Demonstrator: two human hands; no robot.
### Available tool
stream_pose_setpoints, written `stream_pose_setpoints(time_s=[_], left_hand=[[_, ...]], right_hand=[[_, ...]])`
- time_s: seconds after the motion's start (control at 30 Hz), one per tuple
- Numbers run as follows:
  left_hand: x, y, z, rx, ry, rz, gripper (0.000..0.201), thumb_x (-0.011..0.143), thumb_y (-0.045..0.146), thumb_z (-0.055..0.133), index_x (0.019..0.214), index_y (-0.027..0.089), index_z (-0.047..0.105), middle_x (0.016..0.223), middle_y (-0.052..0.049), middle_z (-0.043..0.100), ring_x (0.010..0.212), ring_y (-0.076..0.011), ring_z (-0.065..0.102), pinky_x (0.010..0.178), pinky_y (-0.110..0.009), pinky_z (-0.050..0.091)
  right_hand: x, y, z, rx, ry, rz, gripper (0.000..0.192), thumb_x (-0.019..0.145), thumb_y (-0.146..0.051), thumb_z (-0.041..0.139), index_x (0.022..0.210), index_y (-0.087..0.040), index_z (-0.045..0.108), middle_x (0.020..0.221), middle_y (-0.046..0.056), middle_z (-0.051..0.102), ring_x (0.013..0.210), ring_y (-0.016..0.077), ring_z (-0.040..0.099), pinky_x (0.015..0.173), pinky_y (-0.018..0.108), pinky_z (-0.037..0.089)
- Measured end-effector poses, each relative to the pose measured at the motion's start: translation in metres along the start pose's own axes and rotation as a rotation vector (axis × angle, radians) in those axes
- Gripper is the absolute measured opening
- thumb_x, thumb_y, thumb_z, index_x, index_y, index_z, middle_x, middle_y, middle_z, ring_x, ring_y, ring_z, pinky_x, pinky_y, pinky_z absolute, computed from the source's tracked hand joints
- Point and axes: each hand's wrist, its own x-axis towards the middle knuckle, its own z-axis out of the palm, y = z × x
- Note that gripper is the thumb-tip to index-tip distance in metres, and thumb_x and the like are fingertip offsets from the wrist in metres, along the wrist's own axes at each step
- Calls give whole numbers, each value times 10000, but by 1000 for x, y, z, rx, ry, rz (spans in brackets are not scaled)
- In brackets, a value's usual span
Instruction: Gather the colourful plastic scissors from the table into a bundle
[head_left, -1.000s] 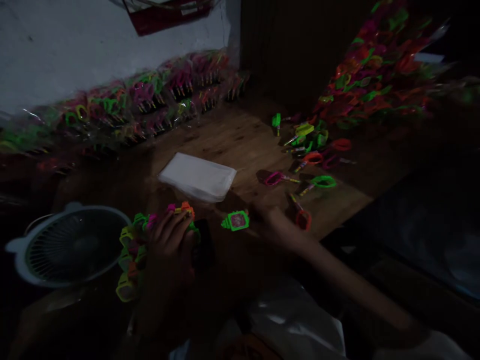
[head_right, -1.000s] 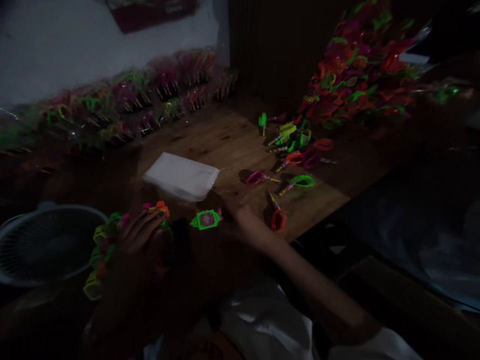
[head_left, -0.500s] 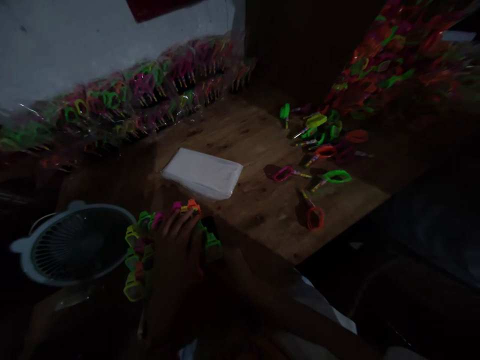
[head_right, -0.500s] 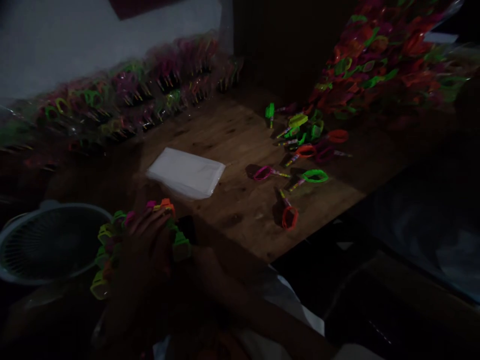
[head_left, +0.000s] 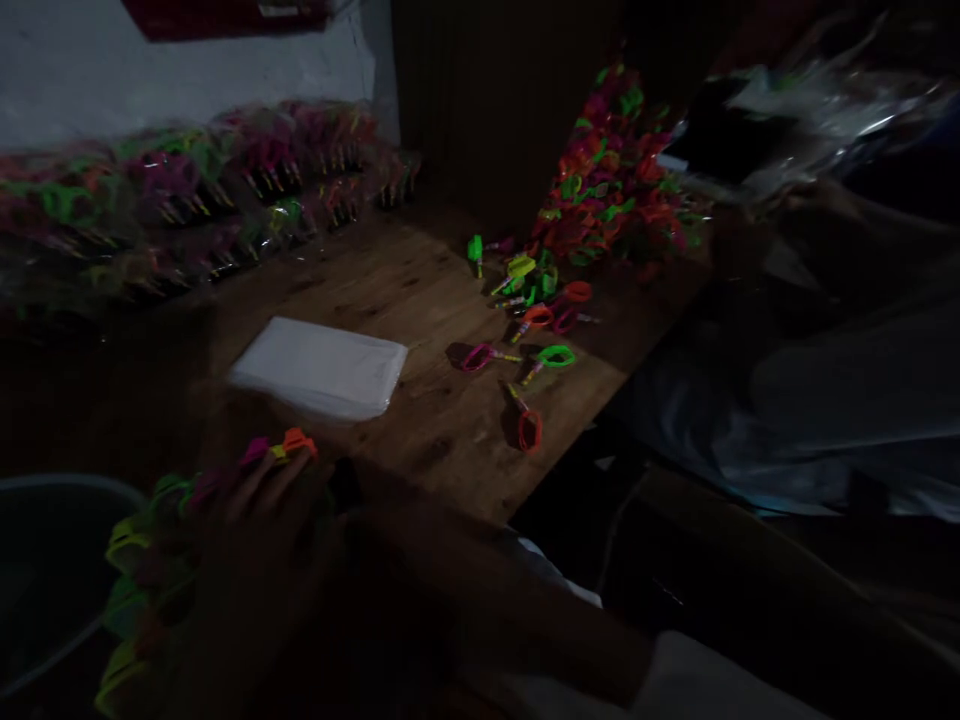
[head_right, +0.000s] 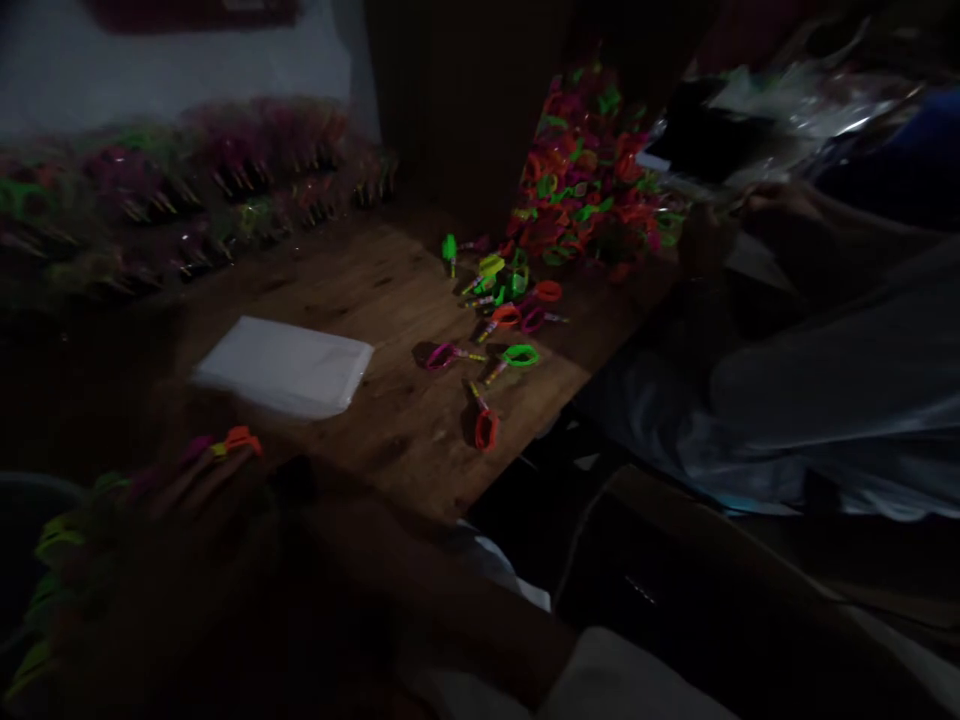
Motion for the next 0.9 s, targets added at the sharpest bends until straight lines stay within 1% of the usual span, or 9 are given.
stream_pose_setpoints(time_s=[0.07,0.13,0.17,0.23,0.3,0.47,0.63,0.73,0.9], left_hand=[[-2,-3,3,-36,31,-8,395,847,387,507,1202,228,576,1295,-117,607,1259,-367,480,1022,-565,384],[-3,-5,5,-29,55,-19,388,861,384,493,1206,227,576,1265,-113,630,1232,-363,501,1020,-580,369],[-3,-6,5,-10,58,-8,384,862,388,493,1198,225,582,1249,-112,642,1221,-370,505,1016,-594,354],[-2,-6,4,27,52,9,379,858,396,500,1183,225,596,1242,-106,651,1207,-382,507,998,-614,337],[-2,-5,1,21,19,-18,382,854,405,515,1182,231,604,1269,-83,640,1218,-366,501,1008,-604,342],[-1,2,-4,-63,-103,-139,407,870,386,516,1241,233,582,1356,-31,585,1311,-311,437,1093,-544,338],[4,1,-6,-99,-91,-138,441,883,351,521,1286,175,549,1359,-63,580,1319,-279,428,1130,-481,324],[8,-5,-6,-123,-87,-74,487,880,346,531,1330,159,505,1370,-80,567,1333,-267,413,1135,-445,316],[9,-10,-8,-158,-115,-42,546,880,323,530,1394,173,424,1390,-83,543,1367,-266,377,1130,-449,312]], right_hand=[[-16,16,-62,-174,120,50,490,860,-6,443,1282,-190,611,1257,122,647,1117,242,628,1018,401,479],[-35,40,-120,-693,297,260,593,819,40,458,1346,-209,563,1428,188,493,1194,322,577,983,521,486],[-44,55,-142,-871,274,311,649,797,52,483,1373,-242,538,1491,201,403,1239,369,533,958,569,482],[-57,83,-169,-1035,163,264,704,775,68,523,1387,-280,519,1524,197,343,1285,383,483,939,553,495],[-62,102,-174,-1054,64,134,626,808,24,553,1361,-268,544,1518,182,352,1290,345,478,968,505,490],[-49,85,-133,-787,110,-49,306,937,-205,500,1219,-192,617,1371,183,513,1169,287,550,948,458,505],[3,36,-44,176,338,-3,300,921,-399,515,1097,-175,612,1049,114,689,949,240,648,861,386,533],[45,22,5,644,290,52,328,799,-424,664,992,-159,644,960,75,713,891,235,660,818,368,540],[92,30,23,725,289,90,295,688,-305,755,927,-149,683,883,42,718,846,222,652,784,352,541]])
